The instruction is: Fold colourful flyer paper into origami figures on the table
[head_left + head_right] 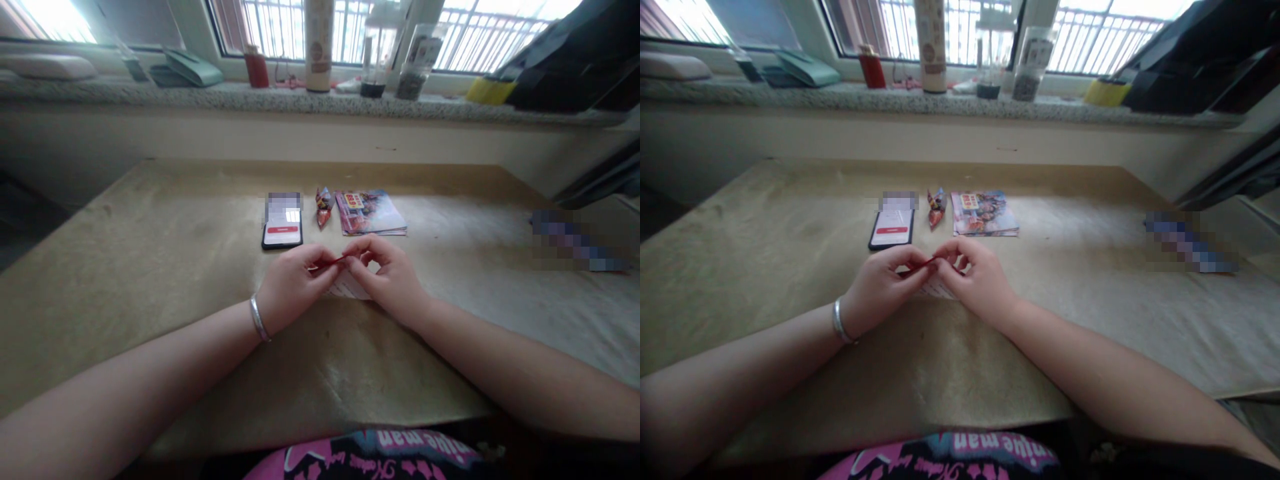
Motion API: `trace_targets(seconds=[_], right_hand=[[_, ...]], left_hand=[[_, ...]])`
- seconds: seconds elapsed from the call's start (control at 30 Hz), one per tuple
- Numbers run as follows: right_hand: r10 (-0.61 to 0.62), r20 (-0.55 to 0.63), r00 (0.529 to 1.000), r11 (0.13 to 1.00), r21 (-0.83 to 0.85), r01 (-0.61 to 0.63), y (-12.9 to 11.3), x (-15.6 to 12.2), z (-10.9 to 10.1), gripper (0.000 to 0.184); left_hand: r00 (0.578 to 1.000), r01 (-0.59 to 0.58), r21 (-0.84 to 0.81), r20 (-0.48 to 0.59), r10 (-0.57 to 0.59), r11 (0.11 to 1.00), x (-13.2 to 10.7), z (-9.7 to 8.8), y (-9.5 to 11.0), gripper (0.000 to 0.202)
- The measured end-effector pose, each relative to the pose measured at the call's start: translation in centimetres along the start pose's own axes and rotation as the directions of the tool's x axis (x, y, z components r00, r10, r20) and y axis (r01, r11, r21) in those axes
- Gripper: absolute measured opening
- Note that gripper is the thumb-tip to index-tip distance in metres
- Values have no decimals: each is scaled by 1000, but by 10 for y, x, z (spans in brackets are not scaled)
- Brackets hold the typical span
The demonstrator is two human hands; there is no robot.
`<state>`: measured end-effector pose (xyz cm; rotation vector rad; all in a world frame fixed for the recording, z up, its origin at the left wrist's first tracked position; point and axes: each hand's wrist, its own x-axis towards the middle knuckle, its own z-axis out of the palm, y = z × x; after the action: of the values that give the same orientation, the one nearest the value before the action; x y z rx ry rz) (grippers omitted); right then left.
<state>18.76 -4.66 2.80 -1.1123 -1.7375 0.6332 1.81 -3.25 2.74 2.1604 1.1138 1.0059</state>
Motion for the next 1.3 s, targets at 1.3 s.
trace_targets(seconds=[1.3], right_hand=[[226,172,959,957,-225,-185,35,60,-2,16]], left_hand=[[993,-108,357,81,84,928,5,-5,-18,33]])
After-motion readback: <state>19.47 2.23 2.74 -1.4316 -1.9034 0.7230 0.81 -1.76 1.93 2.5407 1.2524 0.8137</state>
